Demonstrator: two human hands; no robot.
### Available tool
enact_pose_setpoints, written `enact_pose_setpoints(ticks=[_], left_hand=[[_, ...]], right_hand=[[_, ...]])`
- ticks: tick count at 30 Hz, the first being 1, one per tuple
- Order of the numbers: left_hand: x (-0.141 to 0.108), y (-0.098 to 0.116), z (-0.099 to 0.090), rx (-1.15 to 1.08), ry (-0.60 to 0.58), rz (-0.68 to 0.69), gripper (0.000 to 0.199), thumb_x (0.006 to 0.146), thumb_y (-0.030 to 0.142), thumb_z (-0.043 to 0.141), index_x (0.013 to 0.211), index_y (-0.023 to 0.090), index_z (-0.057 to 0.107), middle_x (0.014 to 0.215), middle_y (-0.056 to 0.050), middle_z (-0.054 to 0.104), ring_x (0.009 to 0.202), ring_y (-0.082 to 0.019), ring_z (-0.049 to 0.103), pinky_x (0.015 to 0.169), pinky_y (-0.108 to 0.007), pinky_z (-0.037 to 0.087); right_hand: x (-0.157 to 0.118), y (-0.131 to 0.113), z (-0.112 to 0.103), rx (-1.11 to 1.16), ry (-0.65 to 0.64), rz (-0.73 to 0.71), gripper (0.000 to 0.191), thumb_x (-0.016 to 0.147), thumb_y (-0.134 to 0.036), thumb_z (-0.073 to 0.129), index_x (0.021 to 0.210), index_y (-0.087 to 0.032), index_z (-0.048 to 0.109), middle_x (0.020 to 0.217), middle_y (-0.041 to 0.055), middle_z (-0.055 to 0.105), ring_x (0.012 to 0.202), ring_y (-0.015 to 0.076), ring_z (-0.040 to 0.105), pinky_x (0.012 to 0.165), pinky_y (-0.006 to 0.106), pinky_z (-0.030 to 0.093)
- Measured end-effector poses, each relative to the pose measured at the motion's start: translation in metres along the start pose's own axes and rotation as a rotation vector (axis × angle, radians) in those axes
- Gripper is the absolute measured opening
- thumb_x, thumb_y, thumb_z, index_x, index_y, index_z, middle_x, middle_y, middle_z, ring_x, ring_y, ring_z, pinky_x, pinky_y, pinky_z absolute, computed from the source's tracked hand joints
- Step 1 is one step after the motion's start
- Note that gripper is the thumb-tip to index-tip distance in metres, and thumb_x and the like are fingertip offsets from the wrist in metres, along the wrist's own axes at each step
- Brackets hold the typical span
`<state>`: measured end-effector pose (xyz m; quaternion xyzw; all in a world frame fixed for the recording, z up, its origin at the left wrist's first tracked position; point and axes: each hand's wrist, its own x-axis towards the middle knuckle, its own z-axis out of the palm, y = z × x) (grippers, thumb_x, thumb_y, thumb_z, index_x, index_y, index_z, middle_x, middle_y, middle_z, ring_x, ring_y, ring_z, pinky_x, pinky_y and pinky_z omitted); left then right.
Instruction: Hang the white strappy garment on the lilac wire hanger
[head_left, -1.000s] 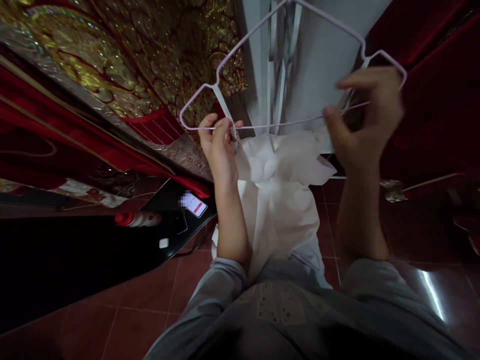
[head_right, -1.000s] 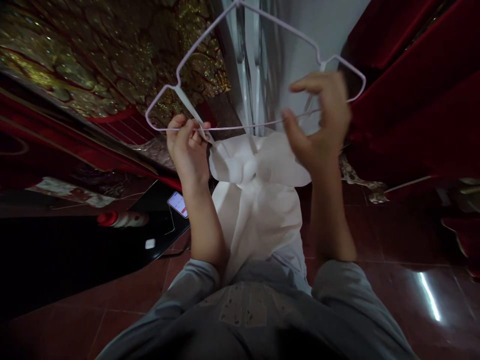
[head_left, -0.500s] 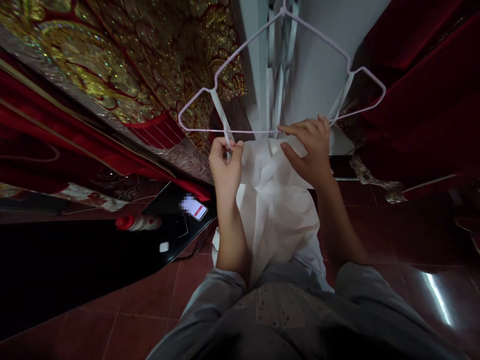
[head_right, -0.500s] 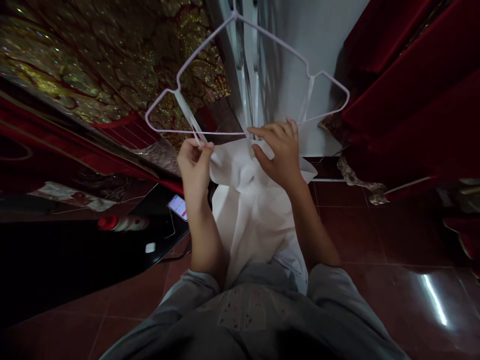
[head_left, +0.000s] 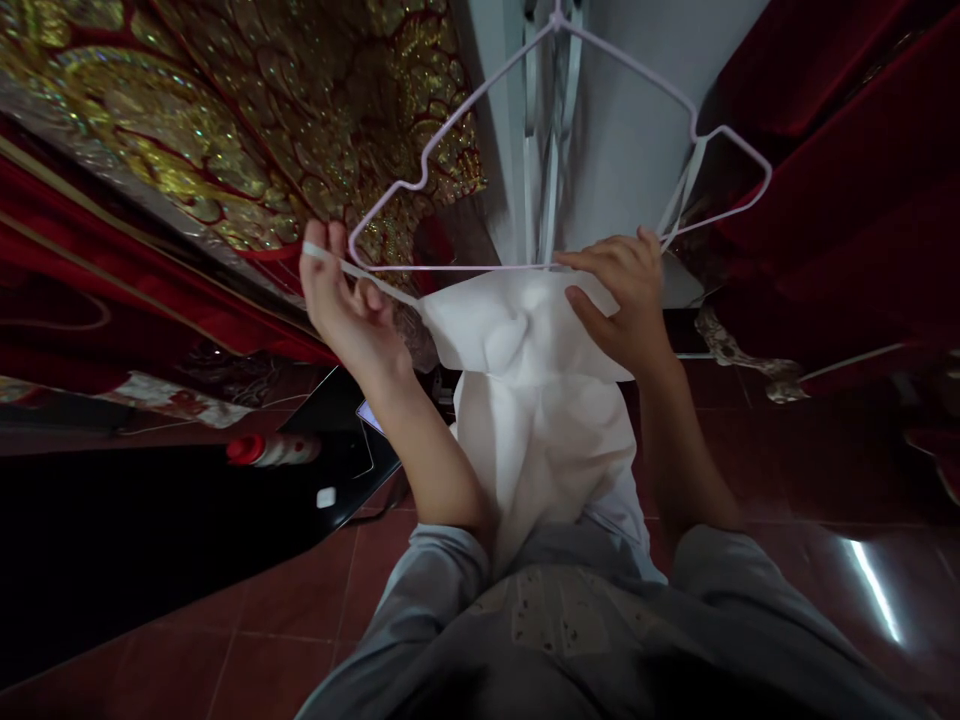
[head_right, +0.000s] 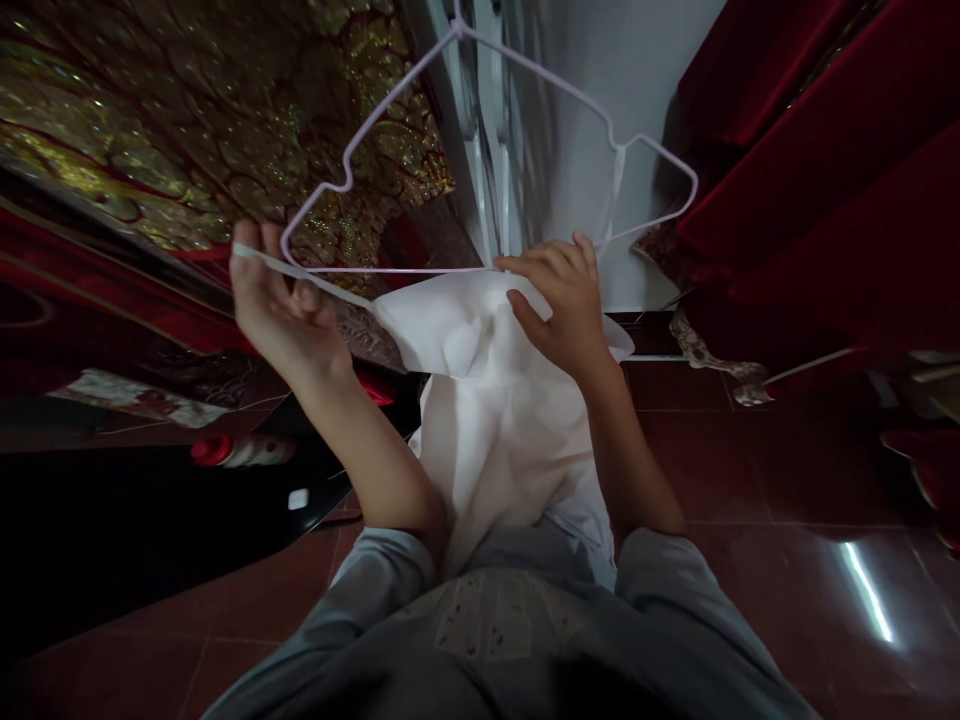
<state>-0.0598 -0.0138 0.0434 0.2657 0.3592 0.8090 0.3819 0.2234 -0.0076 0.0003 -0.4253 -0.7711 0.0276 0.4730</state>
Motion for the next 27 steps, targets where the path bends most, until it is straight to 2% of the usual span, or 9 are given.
enact_pose_setpoints(ticks=[3,7,11,13,15,18,21,24,27], left_hand=[[-0.008,-0.028,-0.007,0.094,-0.120,-0.076,0.011,0.105,0.036,0.070,0.112,0.030,0.077,0.123,-0.001,0.082,0.079,-0.018,0.062,0.059,-0.034,0.041],[-0.020,-0.046,0.007,0.036,-0.347,-0.135,0.027,0.106,0.052,0.072,0.108,0.025,0.076,0.121,-0.010,0.082,0.069,-0.017,0.063,0.052,-0.032,0.036],[-0.028,-0.045,0.022,0.031,-0.347,-0.061,0.028,0.105,0.052,0.075,0.095,0.026,0.070,0.103,-0.007,0.080,0.053,-0.012,0.046,0.047,-0.030,0.030],[-0.031,-0.046,0.024,0.051,-0.341,-0.035,0.030,0.105,0.052,0.074,0.093,0.025,0.068,0.099,-0.005,0.079,0.048,-0.011,0.036,0.044,-0.030,0.026],[-0.033,-0.048,0.025,0.068,-0.328,-0.037,0.031,0.105,0.052,0.074,0.093,0.024,0.067,0.099,-0.005,0.079,0.048,-0.010,0.035,0.043,-0.030,0.026],[-0.036,-0.054,0.024,0.081,-0.318,-0.042,0.032,0.105,0.051,0.074,0.093,0.023,0.065,0.099,-0.006,0.078,0.048,-0.010,0.036,0.044,-0.029,0.028],[-0.037,-0.058,0.023,0.081,-0.314,-0.028,0.033,0.104,0.054,0.075,0.094,0.024,0.064,0.100,-0.006,0.077,0.050,-0.010,0.041,0.047,-0.029,0.033],[-0.034,-0.059,0.020,0.065,-0.309,-0.018,0.035,0.102,0.057,0.076,0.095,0.025,0.063,0.100,-0.005,0.076,0.053,-0.012,0.047,0.052,-0.030,0.037],[-0.031,-0.056,0.018,0.079,-0.310,-0.041,0.035,0.101,0.056,0.078,0.094,0.025,0.064,0.100,-0.005,0.077,0.052,-0.011,0.044,0.050,-0.029,0.035]], right_hand=[[-0.002,-0.005,0.003,0.011,0.001,-0.034,0.035,0.105,-0.043,0.061,0.138,-0.041,0.074,0.126,0.0038,0.080,0.132,0.0318,0.069,0.133,0.068,0.036],[-0.011,-0.007,0.005,0.078,0.047,-0.075,0.034,0.107,-0.041,0.060,0.138,-0.039,0.072,0.146,0.0039,0.073,0.146,0.0328,0.063,0.131,0.066,0.041],[-0.022,0.013,-0.001,0.221,0.493,0.152,0.027,0.102,-0.048,0.067,0.124,-0.033,0.073,0.131,0.0077,0.071,0.124,0.0294,0.070,0.108,0.055,0.059],[-0.024,0.026,-0.005,0.306,0.590,0.294,0.023,0.099,-0.050,0.073,0.113,-0.032,0.073,0.114,0.0061,0.072,0.100,0.0237,0.071,0.090,0.047,0.063],[-0.021,0.032,-0.007,0.363,0.470,0.389,0.022,0.096,-0.051,0.075,0.102,-0.030,0.075,0.096,0.0033,0.074,0.080,0.0187,0.068,0.077,0.041,0.062],[-0.015,0.028,-0.007,0.396,0.303,0.445,0.022,0.091,-0.048,0.079,0.095,-0.027,0.076,0.088,0.0008,0.076,0.075,0.0154,0.068,0.072,0.035,0.060],[-0.009,0.014,-0.006,0.439,0.270,0.432,0.018,0.085,-0.043,0.083,0.092,-0.028,0.076,0.094,0.0001,0.078,0.078,0.0151,0.069,0.070,0.032,0.058],[-0.002,0.004,-0.010,0.524,0.169,0.416,0.016,0.092,-0.047,0.076,0.089,-0.031,0.078,0.087,-0.0003,0.077,0.062,0.0144,0.060,0.058,0.034,0.052],[0.011,0.002,-0.021,0.535,0.186,0.348,0.021,0.097,-0.051,0.073,0.108,-0.036,0.082,0.093,-0.0005,0.079,0.053,0.0120,0.049,0.051,0.034,0.044]])
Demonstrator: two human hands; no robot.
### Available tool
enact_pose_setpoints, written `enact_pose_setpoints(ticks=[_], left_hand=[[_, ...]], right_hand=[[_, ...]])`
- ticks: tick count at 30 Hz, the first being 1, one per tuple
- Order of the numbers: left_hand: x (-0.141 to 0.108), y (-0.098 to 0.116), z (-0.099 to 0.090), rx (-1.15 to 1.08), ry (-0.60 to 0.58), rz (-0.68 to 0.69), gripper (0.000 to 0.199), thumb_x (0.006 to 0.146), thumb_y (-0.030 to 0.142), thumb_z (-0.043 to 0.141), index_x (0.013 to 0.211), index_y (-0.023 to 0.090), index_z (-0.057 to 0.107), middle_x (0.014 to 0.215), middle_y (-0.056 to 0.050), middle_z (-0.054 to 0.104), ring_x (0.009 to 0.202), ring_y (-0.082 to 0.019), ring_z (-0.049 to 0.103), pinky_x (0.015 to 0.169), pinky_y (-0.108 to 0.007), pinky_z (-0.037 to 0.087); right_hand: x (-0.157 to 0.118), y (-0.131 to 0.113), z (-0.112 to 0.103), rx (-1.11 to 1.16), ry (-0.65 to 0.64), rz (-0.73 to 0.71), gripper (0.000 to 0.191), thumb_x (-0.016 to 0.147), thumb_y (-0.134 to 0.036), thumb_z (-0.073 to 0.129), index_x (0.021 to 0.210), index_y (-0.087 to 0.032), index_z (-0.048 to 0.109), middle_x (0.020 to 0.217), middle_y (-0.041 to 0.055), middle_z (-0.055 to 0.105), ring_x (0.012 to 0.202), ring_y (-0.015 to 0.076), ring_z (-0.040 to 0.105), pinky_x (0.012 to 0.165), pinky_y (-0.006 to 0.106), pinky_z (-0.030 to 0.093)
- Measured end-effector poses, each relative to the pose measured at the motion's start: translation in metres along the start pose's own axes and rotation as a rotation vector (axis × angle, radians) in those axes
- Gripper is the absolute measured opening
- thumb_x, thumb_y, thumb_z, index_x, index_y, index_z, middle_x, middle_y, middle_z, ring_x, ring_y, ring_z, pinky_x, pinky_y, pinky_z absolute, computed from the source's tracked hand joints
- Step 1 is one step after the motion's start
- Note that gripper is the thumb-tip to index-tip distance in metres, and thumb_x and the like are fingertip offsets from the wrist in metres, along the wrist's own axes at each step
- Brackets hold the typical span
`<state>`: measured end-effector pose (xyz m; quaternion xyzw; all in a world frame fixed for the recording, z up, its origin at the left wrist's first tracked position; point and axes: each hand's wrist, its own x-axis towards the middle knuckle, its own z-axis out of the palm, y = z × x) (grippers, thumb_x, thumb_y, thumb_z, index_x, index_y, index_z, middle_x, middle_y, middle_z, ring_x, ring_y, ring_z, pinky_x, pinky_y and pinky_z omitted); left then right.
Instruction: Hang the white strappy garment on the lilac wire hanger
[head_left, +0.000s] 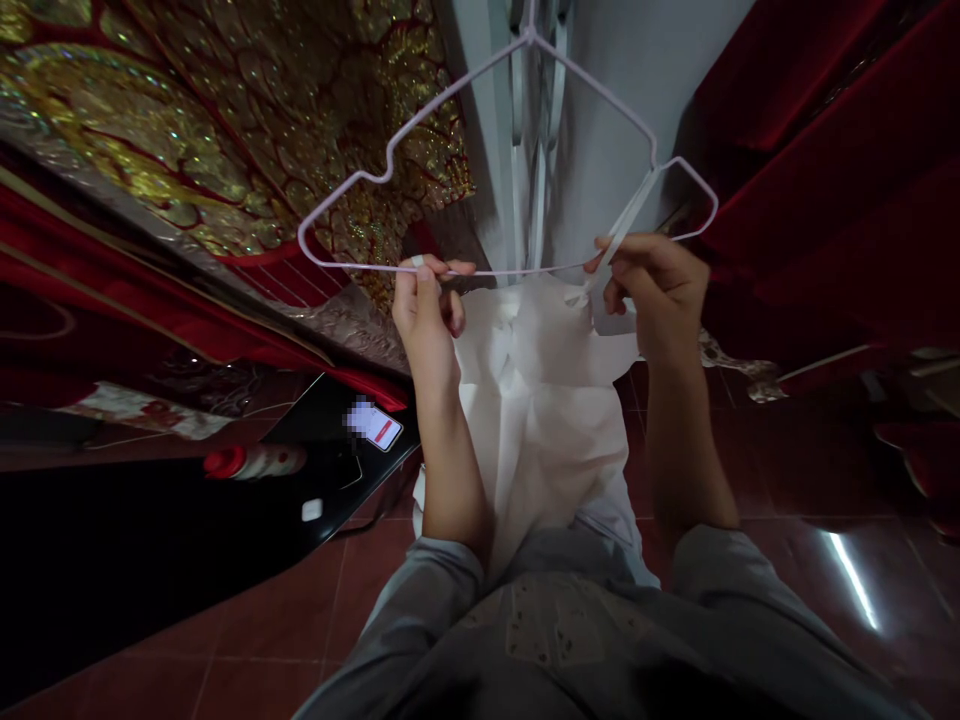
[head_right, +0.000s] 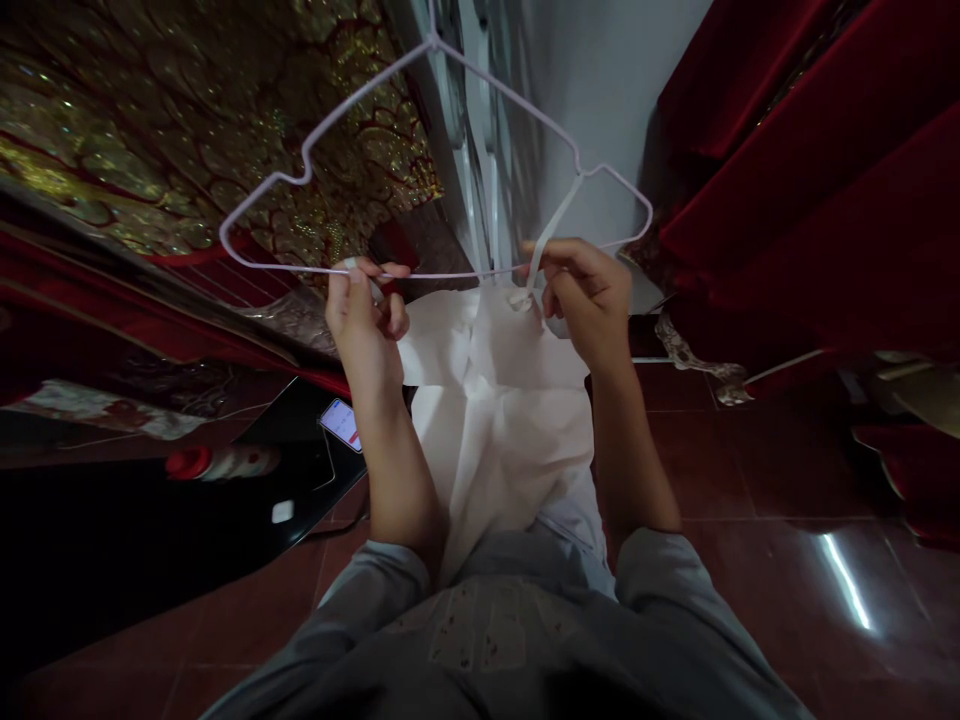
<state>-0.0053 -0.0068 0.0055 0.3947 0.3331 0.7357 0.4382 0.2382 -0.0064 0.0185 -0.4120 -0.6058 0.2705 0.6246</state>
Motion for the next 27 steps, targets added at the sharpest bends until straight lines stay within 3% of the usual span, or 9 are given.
enact_pose_setpoints(ticks=[3,6,9,11,14,16,20,22,27], left_hand=[[0.000,0.005,0.001,0.013,-0.004,-0.041,0.033,0.102,0.053,0.078,0.092,0.024,0.065,0.097,-0.005,0.078,0.047,-0.009,0.035,0.045,-0.028,0.028],[-0.001,0.009,0.005,-0.019,-0.014,-0.039,0.033,0.103,0.049,0.078,0.089,0.022,0.063,0.092,-0.004,0.079,0.043,-0.007,0.029,0.042,-0.026,0.021],[-0.003,0.011,0.009,-0.054,-0.007,-0.043,0.032,0.105,0.044,0.077,0.088,0.021,0.062,0.089,-0.003,0.079,0.042,-0.006,0.029,0.040,-0.024,0.020],[-0.004,0.011,0.011,-0.074,-0.005,-0.052,0.030,0.106,0.041,0.076,0.087,0.021,0.062,0.089,-0.003,0.079,0.042,-0.006,0.030,0.040,-0.024,0.021],[-0.008,0.010,0.015,-0.065,0.005,-0.077,0.029,0.106,0.040,0.075,0.088,0.022,0.063,0.092,-0.004,0.079,0.043,-0.006,0.031,0.039,-0.023,0.023],[-0.012,0.007,0.020,-0.050,0.011,-0.095,0.031,0.106,0.044,0.075,0.089,0.022,0.063,0.095,-0.004,0.080,0.044,-0.007,0.031,0.039,-0.022,0.024],[-0.024,-0.005,0.026,-0.064,-0.039,-0.062,0.029,0.103,0.049,0.075,0.094,0.023,0.067,0.108,-0.007,0.082,0.045,-0.006,0.030,0.041,-0.023,0.024],[-0.029,-0.010,0.023,-0.049,-0.043,-0.024,0.025,0.101,0.049,0.076,0.104,0.024,0.073,0.116,-0.009,0.083,0.045,-0.006,0.033,0.041,-0.024,0.024],[-0.020,-0.014,-0.016,0.142,0.215,0.181,0.021,0.099,0.041,0.079,0.110,0.025,0.083,0.121,-0.007,0.082,0.050,-0.007,0.043,0.044,-0.025,0.029]], right_hand=[[0.024,-0.005,-0.010,-0.040,0.121,-0.150,0.041,0.094,-0.043,0.080,0.135,-0.040,0.076,0.126,-0.0011,0.081,0.060,0.0101,0.053,0.053,0.032,0.045],[0.049,0.005,-0.026,-0.128,0.261,-0.317,0.051,0.095,-0.030,0.074,0.146,-0.036,0.071,0.155,0.0004,0.070,0.085,0.0150,0.070,0.058,0.031,0.047],[0.060,0.032,-0.045,-0.146,0.467,-0.406,0.049,0.097,-0.033,0.070,0.146,-0.035,0.068,0.155,0.0021,0.069,0.100,0.0197,0.076,0.063,0.032,0.055],[0.058,0.053,-0.054,-0.126,0.696,-0.455,0.038,0.101,-0.043,0.067,0.139,-0.035,0.066,0.146,0.0021,0.069,0.104,0.0191,0.076,0.083,0.037,0.065],[0.042,0.068,-0.052,-0.141,0.959,-0.546,0.036,0.107,-0.057,0.054,0.129,-0.031,0.064,0.128,0.0048,0.065,0.113,0.0207,0.074,0.105,0.049,0.063],[0.027,0.062,-0.039,-0.189,0.881,-0.563,0.044,0.105,-0.065,0.053,0.126,-0.027,0.064,0.120,0.0063,0.065,0.111,0.0228,0.075,0.100,0.051,0.064],[-0.001,0.030,-0.004,-0.243,0.270,-0.316,0.047,0.099,-0.067,0.067,0.125,-0.028,0.070,0.117,0.0080,0.072,0.105,0.0228,0.075,0.082,0.039,0.065],[-0.007,0.019,0.004,-0.209,0.077,-0.186,0.046,0.098,-0.066,0.069,0.129,-0.032,0.070,0.120,0.0078,0.072,0.107,0.0237,0.075,0.076,0.036,0.065],[-0.004,0.017,-0.004,-0.077,0.078,-0.111,0.046,0.096,-0.067,0.072,0.130,-0.037,0.066,0.115,0.0056,0.070,0.115,0.0262,0.074,0.081,0.039,0.066]])
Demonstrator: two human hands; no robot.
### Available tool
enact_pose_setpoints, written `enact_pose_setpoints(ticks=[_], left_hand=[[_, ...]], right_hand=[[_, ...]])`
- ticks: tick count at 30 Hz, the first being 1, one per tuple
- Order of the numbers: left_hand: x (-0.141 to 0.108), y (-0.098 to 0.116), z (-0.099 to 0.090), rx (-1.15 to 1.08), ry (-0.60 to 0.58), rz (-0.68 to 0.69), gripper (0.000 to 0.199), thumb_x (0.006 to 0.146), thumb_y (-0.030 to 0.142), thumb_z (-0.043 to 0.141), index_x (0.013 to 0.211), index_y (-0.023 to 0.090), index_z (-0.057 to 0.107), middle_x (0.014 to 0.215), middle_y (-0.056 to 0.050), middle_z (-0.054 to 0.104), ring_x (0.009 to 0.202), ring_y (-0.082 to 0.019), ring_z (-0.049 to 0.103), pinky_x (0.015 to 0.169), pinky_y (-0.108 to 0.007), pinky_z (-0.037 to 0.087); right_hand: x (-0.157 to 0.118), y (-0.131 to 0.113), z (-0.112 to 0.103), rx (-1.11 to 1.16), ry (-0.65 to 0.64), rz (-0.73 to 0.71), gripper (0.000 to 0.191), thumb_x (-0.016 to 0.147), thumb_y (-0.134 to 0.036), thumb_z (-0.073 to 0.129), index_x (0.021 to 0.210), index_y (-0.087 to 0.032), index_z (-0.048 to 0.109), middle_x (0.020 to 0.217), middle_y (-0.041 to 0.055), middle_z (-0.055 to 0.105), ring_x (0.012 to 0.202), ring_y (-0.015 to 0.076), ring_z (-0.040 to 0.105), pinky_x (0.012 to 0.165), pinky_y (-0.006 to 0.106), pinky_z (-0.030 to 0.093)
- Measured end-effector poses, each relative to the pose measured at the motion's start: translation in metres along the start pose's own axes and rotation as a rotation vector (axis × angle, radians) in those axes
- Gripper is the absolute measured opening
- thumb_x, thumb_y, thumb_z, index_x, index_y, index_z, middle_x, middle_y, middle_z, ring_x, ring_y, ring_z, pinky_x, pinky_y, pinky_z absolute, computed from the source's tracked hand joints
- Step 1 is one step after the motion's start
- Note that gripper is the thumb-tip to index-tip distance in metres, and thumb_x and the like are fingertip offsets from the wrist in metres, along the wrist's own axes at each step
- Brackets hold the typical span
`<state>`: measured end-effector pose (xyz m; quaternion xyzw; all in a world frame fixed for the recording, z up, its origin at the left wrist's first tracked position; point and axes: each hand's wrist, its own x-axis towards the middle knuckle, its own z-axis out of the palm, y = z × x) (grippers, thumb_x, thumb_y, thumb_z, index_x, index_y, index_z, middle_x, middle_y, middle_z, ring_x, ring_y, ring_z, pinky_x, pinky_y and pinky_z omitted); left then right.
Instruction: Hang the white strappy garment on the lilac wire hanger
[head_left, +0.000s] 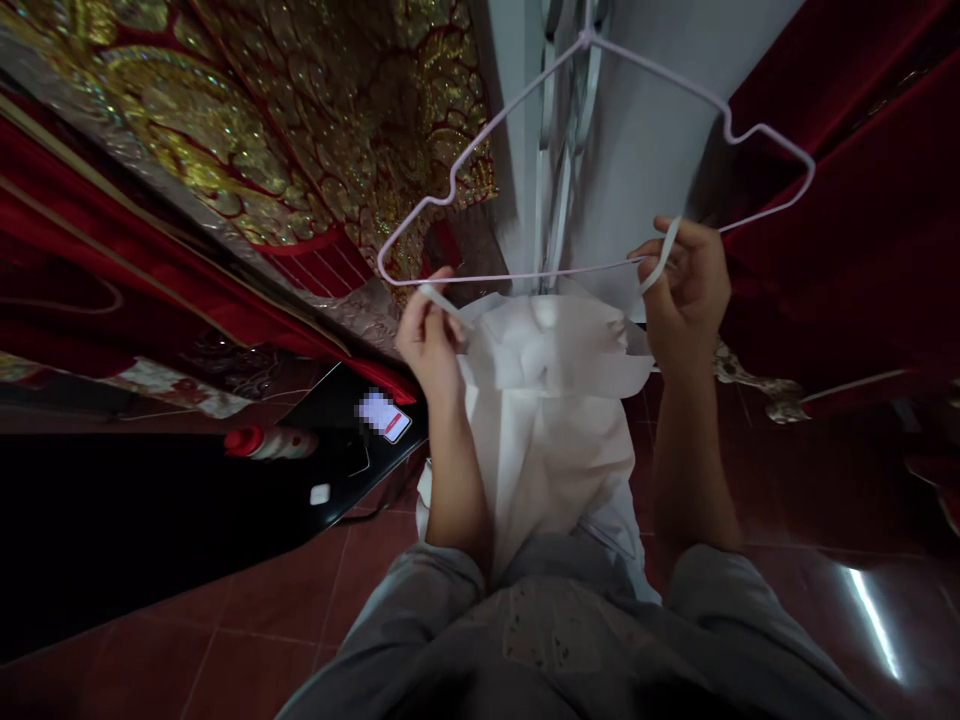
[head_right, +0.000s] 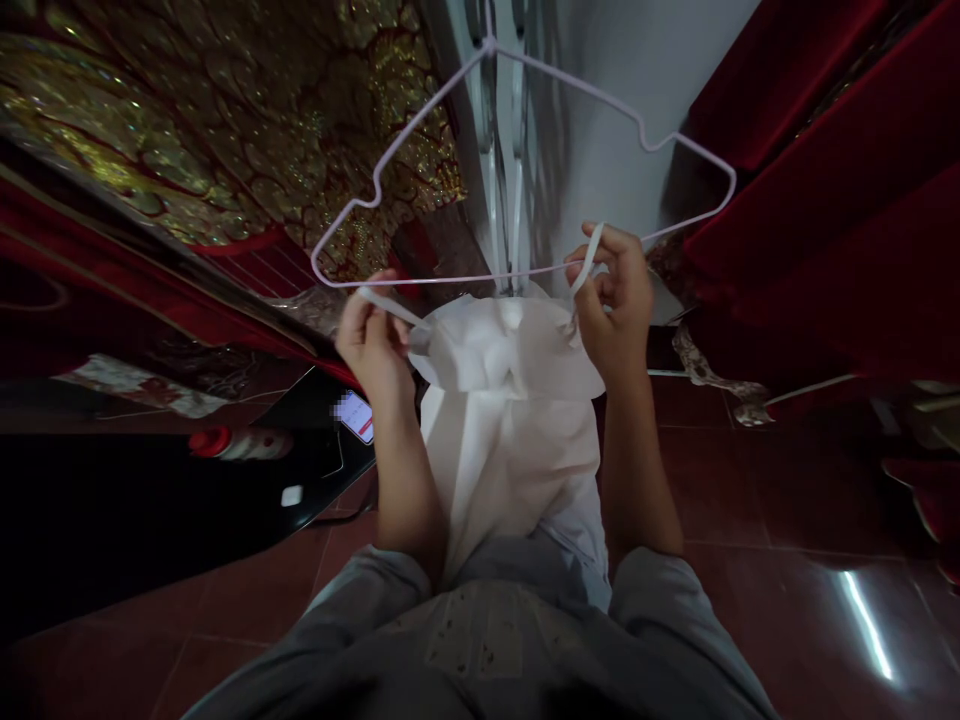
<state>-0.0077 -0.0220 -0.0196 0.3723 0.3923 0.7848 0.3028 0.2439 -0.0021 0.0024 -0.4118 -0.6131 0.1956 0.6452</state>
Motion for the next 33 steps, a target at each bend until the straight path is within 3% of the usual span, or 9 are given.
enact_pose_setpoints(ticks=[4,7,9,14,20,23,26,29,33], left_hand=[[0.038,0.009,-0.039,0.110,0.105,0.136,0.034,0.081,0.047,0.099,0.098,0.022,0.083,0.102,-0.002,0.081,0.075,-0.014,0.067,0.061,-0.026,0.053],[0.068,0.033,-0.057,0.078,-0.168,0.153,0.058,0.067,0.045,0.110,0.114,0.026,0.083,0.120,0.002,0.083,0.124,-0.026,0.071,0.109,-0.041,0.060],[0.084,0.052,-0.056,0.102,-0.302,0.056,0.053,0.067,0.039,0.109,0.111,0.025,0.081,0.120,0.001,0.083,0.130,-0.031,0.068,0.119,-0.048,0.056],[0.109,0.084,-0.019,0.186,-0.272,-0.192,0.025,0.088,0.027,0.096,0.096,0.019,0.073,0.095,-0.005,0.079,0.117,-0.033,0.071,0.101,-0.046,0.063],[0.123,0.084,0.004,0.486,-0.576,0.265,0.018,0.101,-0.002,0.075,0.088,0.011,0.078,0.086,-0.001,0.070,0.084,-0.014,0.059,0.082,-0.024,0.048],[0.117,0.067,0.003,0.292,-0.303,0.164,0.032,0.106,-0.010,0.061,0.088,0.013,0.075,0.078,0.002,0.066,0.077,-0.012,0.057,0.075,-0.025,0.046],[0.094,0.042,0.001,-0.083,0.009,-0.173,0.031,0.120,0.019,0.049,0.095,0.019,0.068,0.079,0.001,0.067,0.074,-0.014,0.062,0.074,-0.030,0.050],[0.061,0.018,0.003,-0.241,-0.050,-0.412,0.036,0.119,0.046,0.051,0.097,0.022,0.069,0.089,-0.005,0.076,0.083,-0.019,0.070,0.081,-0.034,0.055],[0.030,0.005,0.012,-0.251,-0.163,-0.170,0.030,0.105,0.052,0.073,0.094,0.025,0.072,0.096,-0.008,0.080,0.091,-0.022,0.074,0.086,-0.035,0.058]], right_hand=[[0.003,0.001,-0.005,-0.009,-0.009,0.011,0.050,0.095,-0.070,0.071,0.131,-0.036,0.065,0.107,0.0050,0.070,0.109,0.0251,0.074,0.074,0.036,0.064],[0.002,-0.001,-0.004,-0.036,-0.016,0.003,0.052,0.094,-0.071,0.070,0.133,-0.036,0.065,0.111,0.0063,0.070,0.112,0.0268,0.073,0.072,0.037,0.062],[-0.001,-0.001,-0.002,-0.023,-0.013,-0.016,0.051,0.094,-0.068,0.072,0.134,-0.037,0.064,0.114,0.0057,0.069,0.112,0.0260,0.073,0.071,0.036,0.061],[-0.010,-0.001,0.006,0.014,-0.025,0.001,0.050,0.095,-0.063,0.073,0.137,-0.039,0.063,0.120,0.0054,0.070,0.113,0.0250,0.073,0.066,0.033,0.059],[-0.020,-0.005,0.009,-0.038,-0.031,0.044,0.051,0.094,-0.064,0.073,0.138,-0.042,0.062,0.129,0.0058,0.068,0.119,0.0269,0.072,0.062,0.033,0.055],[-0.023,-0.005,0.011,-0.010,-0.044,0.036,0.050,0.093,-0.060,0.075,0.138,-0.043,0.062,0.127,0.0046,0.069,0.106,0.0236,0.072,0.054,0.031,0.045],[-0.025,-0.003,0.016,0.019,-0.061,0.047,0.052,0.094,-0.059,0.075,0.141,-0.045,0.060,0.126,0.0024,0.070,0.082,0.0176,0.067,0.052,0.032,0.042],[-0.028,-0.005,0.023,0.005,-0.052,0.064,0.056,0.093,-0.063,0.074,0.143,-0.045,0.058,0.131,0.0029,0.069,0.080,0.0174,0.066,0.055,0.034,0.048],[-0.034,-0.007,0.024,-0.039,-0.082,0.085,0.063,0.089,-0.067,0.077,0.145,-0.047,0.056,0.145,0.0057,0.065,0.111,0.0278,0.071,0.067,0.040,0.060]])
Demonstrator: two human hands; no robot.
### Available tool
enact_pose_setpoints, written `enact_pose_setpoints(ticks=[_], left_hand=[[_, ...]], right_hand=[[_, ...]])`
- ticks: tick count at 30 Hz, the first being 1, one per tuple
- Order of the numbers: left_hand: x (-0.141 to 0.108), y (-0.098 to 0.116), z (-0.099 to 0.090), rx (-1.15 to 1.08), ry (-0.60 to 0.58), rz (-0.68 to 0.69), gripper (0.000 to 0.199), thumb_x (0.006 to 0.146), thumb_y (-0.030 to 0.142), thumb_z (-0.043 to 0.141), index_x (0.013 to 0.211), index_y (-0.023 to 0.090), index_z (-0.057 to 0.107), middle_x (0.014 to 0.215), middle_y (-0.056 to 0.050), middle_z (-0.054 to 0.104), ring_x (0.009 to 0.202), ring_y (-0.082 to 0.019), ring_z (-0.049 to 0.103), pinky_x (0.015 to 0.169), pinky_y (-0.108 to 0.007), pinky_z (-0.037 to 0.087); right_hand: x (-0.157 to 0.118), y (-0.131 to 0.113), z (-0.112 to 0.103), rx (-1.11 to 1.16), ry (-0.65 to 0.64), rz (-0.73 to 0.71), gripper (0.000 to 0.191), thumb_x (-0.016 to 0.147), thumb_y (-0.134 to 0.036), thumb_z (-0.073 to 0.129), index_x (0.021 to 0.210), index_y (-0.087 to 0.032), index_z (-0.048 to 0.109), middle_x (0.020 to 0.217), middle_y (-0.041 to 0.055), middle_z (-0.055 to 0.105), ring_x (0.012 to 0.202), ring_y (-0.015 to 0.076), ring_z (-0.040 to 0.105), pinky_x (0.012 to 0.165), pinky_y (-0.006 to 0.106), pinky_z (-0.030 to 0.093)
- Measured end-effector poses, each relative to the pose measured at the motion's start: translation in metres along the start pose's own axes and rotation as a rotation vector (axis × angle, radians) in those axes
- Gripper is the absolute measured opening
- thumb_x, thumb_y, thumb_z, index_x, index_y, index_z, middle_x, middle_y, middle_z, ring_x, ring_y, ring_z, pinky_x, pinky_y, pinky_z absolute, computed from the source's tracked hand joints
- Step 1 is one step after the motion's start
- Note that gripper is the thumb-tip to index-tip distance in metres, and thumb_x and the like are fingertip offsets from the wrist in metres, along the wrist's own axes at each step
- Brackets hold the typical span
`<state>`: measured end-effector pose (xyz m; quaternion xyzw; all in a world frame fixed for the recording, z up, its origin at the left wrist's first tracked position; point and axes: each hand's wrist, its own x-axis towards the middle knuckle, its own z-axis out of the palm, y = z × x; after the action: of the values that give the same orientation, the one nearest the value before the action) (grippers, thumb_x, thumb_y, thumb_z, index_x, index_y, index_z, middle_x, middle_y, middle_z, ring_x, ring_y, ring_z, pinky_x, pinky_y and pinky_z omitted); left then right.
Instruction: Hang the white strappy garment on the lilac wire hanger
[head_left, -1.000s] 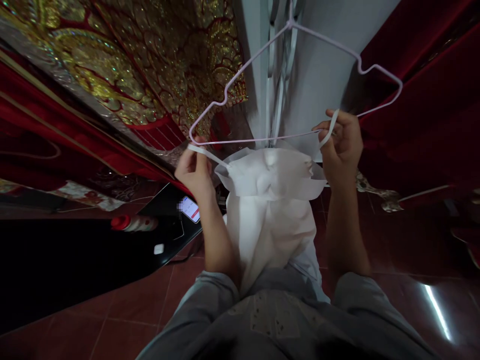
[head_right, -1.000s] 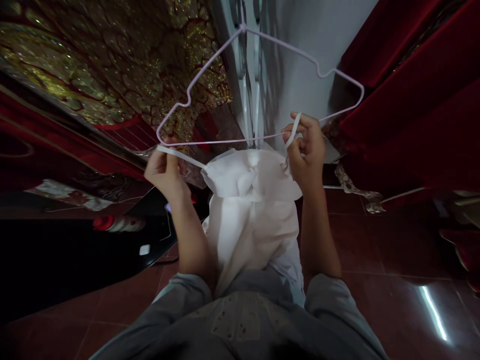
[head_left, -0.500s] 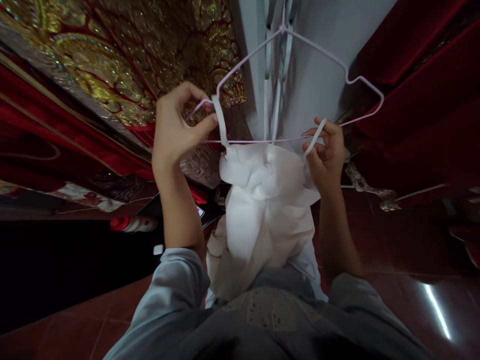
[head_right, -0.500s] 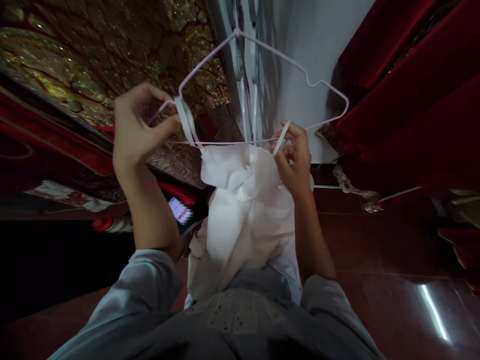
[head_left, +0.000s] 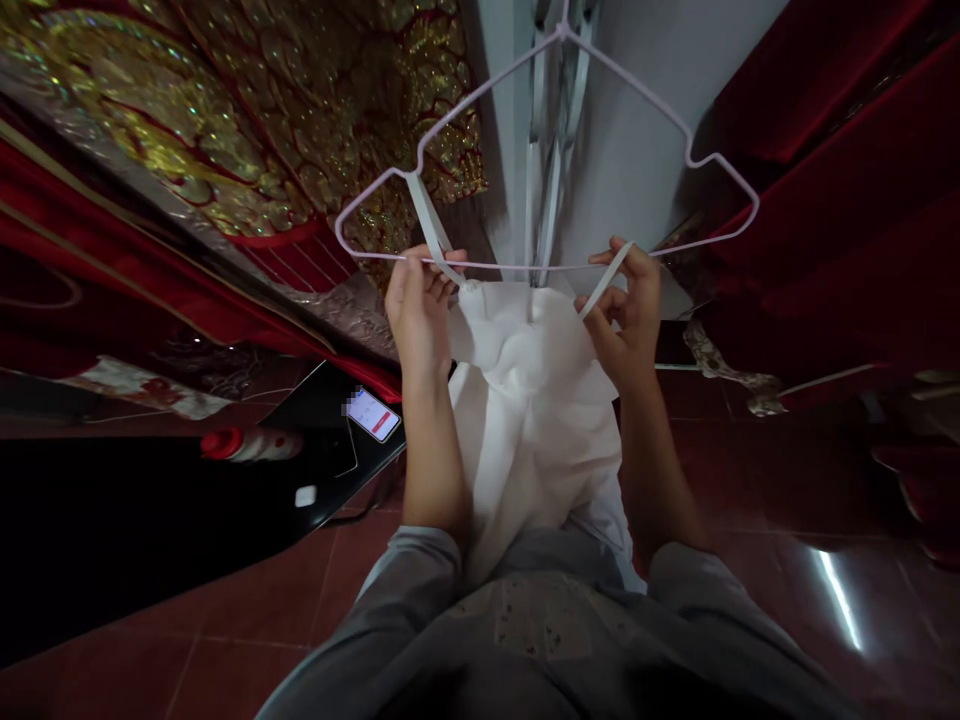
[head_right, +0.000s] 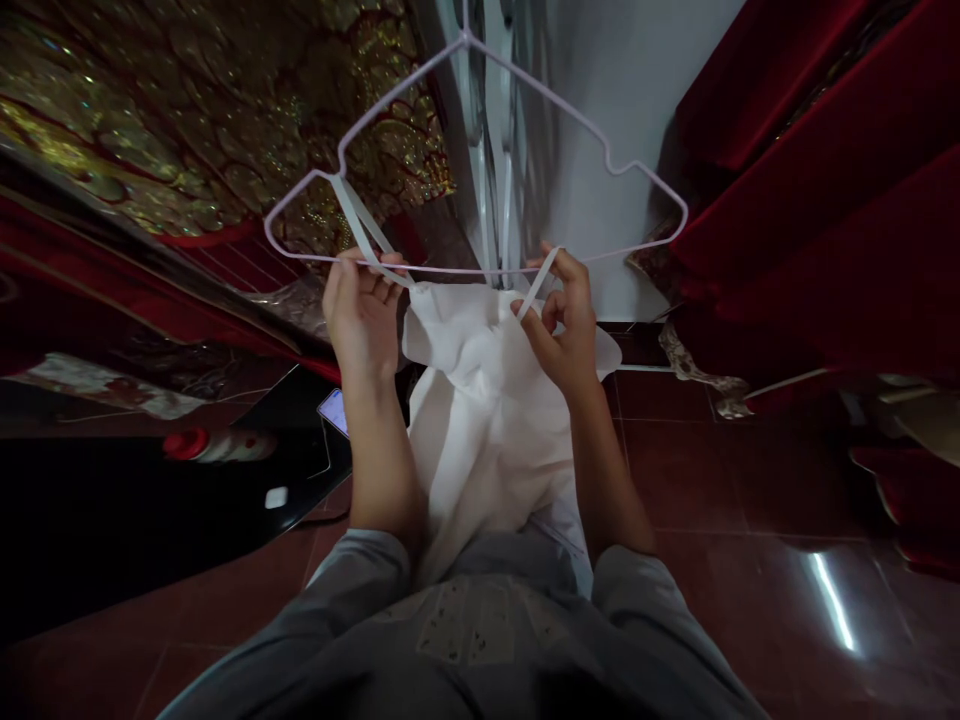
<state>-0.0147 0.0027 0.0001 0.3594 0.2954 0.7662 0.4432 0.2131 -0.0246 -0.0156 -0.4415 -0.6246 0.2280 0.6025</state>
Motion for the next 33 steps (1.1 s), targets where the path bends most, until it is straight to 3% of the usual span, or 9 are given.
enact_pose_setpoints(ticks=[2,4,7,9,16,21,25,29,33], left_hand=[[-0.005,-0.001,0.005,0.032,0.000,0.076,0.029,0.105,0.051,0.072,0.092,0.026,0.071,0.094,-0.007,0.080,0.087,-0.023,0.073,0.086,-0.037,0.060],[-0.006,0.000,0.007,0.070,0.012,0.093,0.029,0.108,0.049,0.068,0.091,0.026,0.070,0.091,-0.006,0.080,0.083,-0.022,0.072,0.086,-0.036,0.060],[-0.006,0.003,0.008,0.091,0.033,0.090,0.032,0.109,0.051,0.068,0.090,0.025,0.068,0.087,-0.005,0.078,0.080,-0.021,0.070,0.084,-0.034,0.059],[-0.007,0.003,0.008,0.100,0.050,0.073,0.037,0.106,0.057,0.071,0.089,0.025,0.065,0.086,-0.005,0.077,0.081,-0.021,0.070,0.083,-0.034,0.058],[-0.011,-0.005,0.010,0.132,0.075,0.041,0.052,0.098,0.074,0.072,0.090,0.024,0.060,0.088,-0.006,0.075,0.081,-0.021,0.065,0.082,-0.033,0.053],[-0.008,-0.006,0.007,0.098,0.053,0.074,0.052,0.095,0.074,0.076,0.089,0.024,0.061,0.090,-0.005,0.075,0.077,-0.019,0.062,0.079,-0.031,0.051],[-0.006,-0.002,0.006,0.072,0.048,0.096,0.048,0.093,0.069,0.081,0.088,0.025,0.063,0.086,-0.005,0.077,0.075,-0.019,0.061,0.078,-0.032,0.051],[-0.008,-0.002,0.007,0.064,0.036,0.115,0.043,0.094,0.065,0.082,0.090,0.024,0.068,0.087,-0.005,0.078,0.074,-0.019,0.061,0.073,-0.031,0.050],[-0.011,-0.006,0.007,0.072,0.028,0.145,0.042,0.097,0.065,0.080,0.090,0.024,0.070,0.085,-0.004,0.078,0.072,-0.018,0.061,0.073,-0.029,0.051]], right_hand=[[-0.001,0.007,-0.005,-0.010,0.045,-0.022,0.068,0.087,-0.066,0.079,0.147,-0.048,0.054,0.156,0.0049,0.058,0.113,0.0284,0.070,0.076,0.045,0.064],[0.003,0.020,-0.017,-0.001,0.227,-0.094,0.068,0.086,-0.060,0.081,0.147,-0.045,0.052,0.161,0.0055,0.051,0.116,0.0284,0.068,0.089,0.050,0.064],[0.023,0.042,-0.047,0.077,0.594,-0.235,0.057,0.084,-0.048,0.080,0.135,-0.036,0.058,0.144,0.0099,0.055,0.115,0.0278,0.067,0.099,0.051,0.060],[0.044,0.047,-0.069,0.095,0.652,-0.260,0.050,0.079,-0.043,0.080,0.125,-0.031,0.064,0.129,0.0100,0.062,0.104,0.0255,0.069,0.099,0.051,0.059],[0.089,0.021,-0.100,0.052,0.356,-0.336,0.053,0.076,-0.046,0.091,0.122,-0.030,0.072,0.123,0.0067,0.074,0.106,0.0247,0.078,0.099,0.048,0.062],[0.078,0.042,-0.108,0.181,0.511,-0.440,0.066,0.069,-0.048,0.099,0.128,-0.029,0.076,0.132,0.0092,0.072,0.126,0.0296,0.075,0.108,0.048,0.062],[0.070,0.058,-0.121,0.183,0.645,-0.397,0.056,0.071,-0.043,0.096,0.121,-0.030,0.076,0.134,0.0069,0.072,0.132,0.0299,0.074,0.112,0.051,0.059],[0.074,0.032,-0.117,0.189,0.447,-0.444,0.055,0.074,-0.047,0.097,0.124,-0.031,0.081,0.124,0.0049,0.080,0.109,0.0246,0.081,0.104,0.046,0.063],[0.092,0.013,-0.108,-0.006,0.218,-0.423,0.044,0.083,-0.044,0.093,0.124,-0.031,0.083,0.121,0.0060,0.082,0.107,0.0223,0.081,0.094,0.038,0.066]])
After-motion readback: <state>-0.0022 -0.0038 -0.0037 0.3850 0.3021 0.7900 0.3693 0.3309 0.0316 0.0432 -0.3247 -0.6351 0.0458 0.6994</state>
